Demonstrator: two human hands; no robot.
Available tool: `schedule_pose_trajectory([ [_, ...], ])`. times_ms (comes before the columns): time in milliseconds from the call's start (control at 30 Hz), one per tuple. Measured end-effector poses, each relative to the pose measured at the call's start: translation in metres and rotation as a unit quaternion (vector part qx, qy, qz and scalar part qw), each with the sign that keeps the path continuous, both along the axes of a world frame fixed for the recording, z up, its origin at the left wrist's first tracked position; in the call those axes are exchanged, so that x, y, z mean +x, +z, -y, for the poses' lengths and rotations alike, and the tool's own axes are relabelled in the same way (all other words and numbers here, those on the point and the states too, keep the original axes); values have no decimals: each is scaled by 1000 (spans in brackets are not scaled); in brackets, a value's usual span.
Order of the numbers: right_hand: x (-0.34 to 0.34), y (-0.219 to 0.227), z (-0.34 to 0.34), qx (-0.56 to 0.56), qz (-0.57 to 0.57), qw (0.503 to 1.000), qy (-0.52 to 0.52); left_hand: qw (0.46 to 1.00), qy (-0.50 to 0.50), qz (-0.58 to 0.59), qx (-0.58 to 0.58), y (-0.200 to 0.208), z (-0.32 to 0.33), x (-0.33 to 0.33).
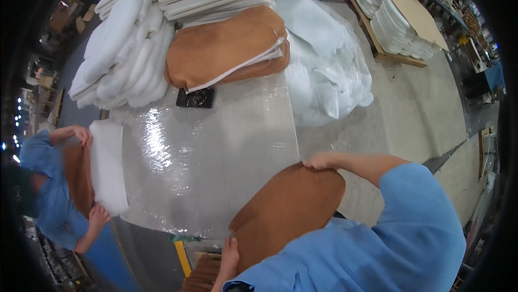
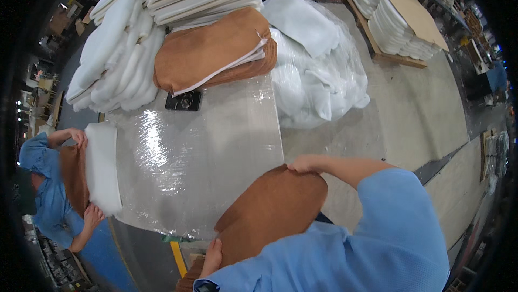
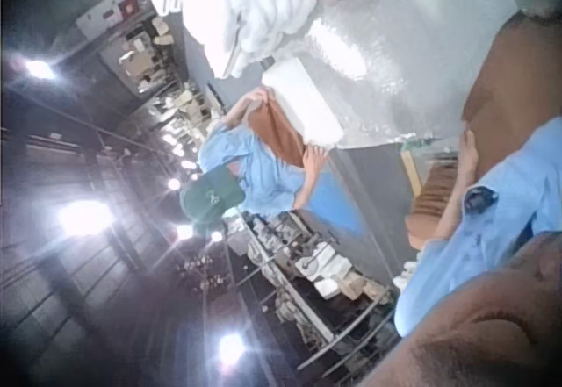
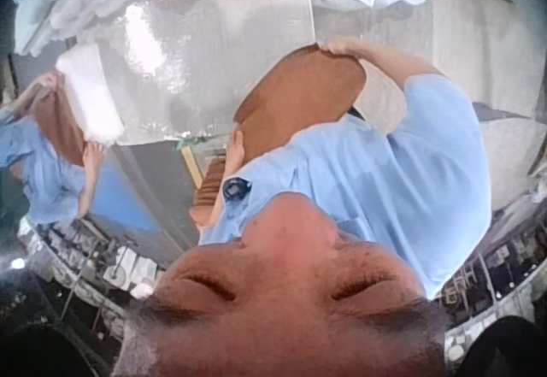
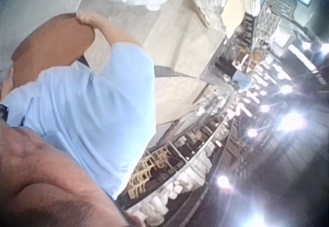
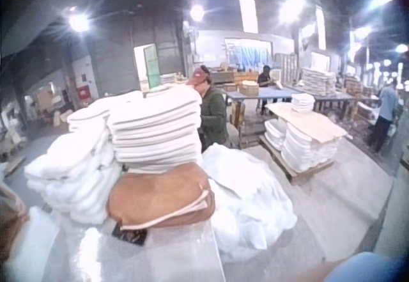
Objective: The person repeatedly inserts white foam inserts into brown fabric covers, aligns edges, and places the finished units on a stack. The person also handles stacks of foam and covers on the table and floor.
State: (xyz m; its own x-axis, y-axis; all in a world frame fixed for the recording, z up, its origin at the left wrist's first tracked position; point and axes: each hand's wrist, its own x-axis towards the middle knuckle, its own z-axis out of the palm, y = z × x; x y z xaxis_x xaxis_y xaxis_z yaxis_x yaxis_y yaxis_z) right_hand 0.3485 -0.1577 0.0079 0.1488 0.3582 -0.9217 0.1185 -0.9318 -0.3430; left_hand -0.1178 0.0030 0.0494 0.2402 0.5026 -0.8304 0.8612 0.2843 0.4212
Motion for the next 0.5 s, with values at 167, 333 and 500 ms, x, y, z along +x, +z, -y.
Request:
schedule_pose_trajectory([
  [167,1,34,13,106,-194,945,-241,965,199,92,-146,17,-2,-5],
  [333,-4,58,21,326,-222,862,-319,895,274,166,-312,69,15,15],
  [500,21,81,-37,377,-102,863,-320,960,177,185,-111,97,7,52],
])
